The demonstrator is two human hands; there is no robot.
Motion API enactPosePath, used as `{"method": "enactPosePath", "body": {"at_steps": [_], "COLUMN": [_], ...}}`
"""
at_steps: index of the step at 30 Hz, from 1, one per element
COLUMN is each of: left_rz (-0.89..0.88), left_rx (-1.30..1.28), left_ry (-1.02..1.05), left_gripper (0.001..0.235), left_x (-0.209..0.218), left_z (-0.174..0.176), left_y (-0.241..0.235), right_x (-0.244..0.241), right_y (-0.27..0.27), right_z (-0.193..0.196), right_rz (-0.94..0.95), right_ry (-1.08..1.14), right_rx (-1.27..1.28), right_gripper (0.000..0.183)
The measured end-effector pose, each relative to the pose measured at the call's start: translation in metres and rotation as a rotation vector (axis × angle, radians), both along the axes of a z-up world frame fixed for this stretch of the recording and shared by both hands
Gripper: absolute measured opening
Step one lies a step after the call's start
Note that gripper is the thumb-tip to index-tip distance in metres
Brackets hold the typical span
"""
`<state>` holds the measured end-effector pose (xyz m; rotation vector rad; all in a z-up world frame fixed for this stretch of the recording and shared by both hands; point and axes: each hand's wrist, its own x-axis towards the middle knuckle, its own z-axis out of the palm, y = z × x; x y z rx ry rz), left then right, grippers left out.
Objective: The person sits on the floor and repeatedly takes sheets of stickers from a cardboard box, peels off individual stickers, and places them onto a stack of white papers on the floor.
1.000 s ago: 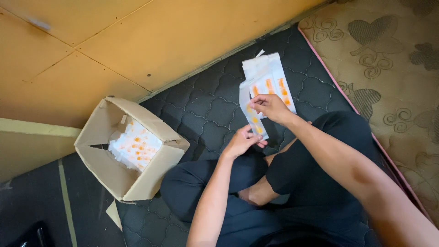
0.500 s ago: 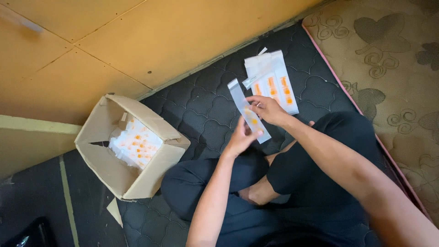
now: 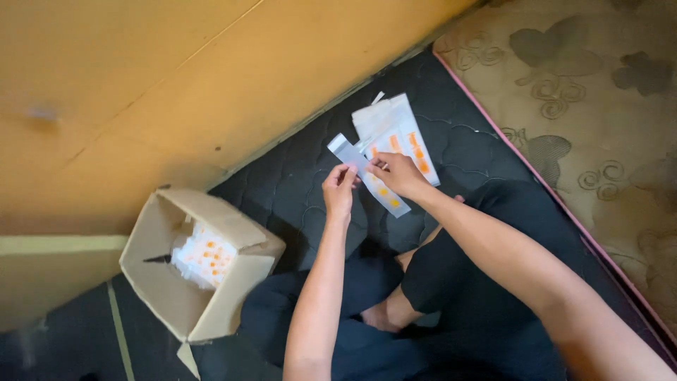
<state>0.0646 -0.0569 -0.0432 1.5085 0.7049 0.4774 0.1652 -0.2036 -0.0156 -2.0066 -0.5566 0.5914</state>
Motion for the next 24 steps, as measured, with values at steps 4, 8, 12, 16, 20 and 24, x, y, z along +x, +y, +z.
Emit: {"method": "enactPosePath", "body": {"at_steps": [4, 8, 12, 16, 20, 24], "left_rz": [-0.051, -0.116, -0.174, -0.22, -0.256, -0.324], "left_rx": [0.09, 0.141, 0.222, 0.288, 0.38, 0.63], "left_ry": [0.043, 0.051, -0.039, 0.048, 0.163, 0.273], "left_gripper": [0.014, 0.014, 0.018, 0.023, 0.029, 0.038], "left_x": [0.042, 0.066, 0.084, 0.098, 0.108, 0.119], "left_z": [-0.01, 0.002, 0.008, 0.007, 0.006, -0.03], "left_y": [-0.006, -0.016, -0.022, -0.019, -0.019, -0.012], "right_x": [0.041, 0.071, 0.1, 0.098, 0.107, 0.11], "right_y": [-0.006, -0.011, -0.004, -0.01, -0.012, -0.022], "right_z": [0.002, -0.004, -0.029, -0.01, -0.037, -0.067], "right_rz": [-0.092, -0.161, -0.175, -0.242, -0.34, -0.51], "right_ry": [-0.015, -0.013, -0.103, -0.017, 0.008, 0.073], "right_rx": [0.002, -0.013, -0.037, -0.066, -0.11, -0.118], "right_gripper": [0.016, 0.015, 0.015, 0.018, 0.016, 0.017]}}
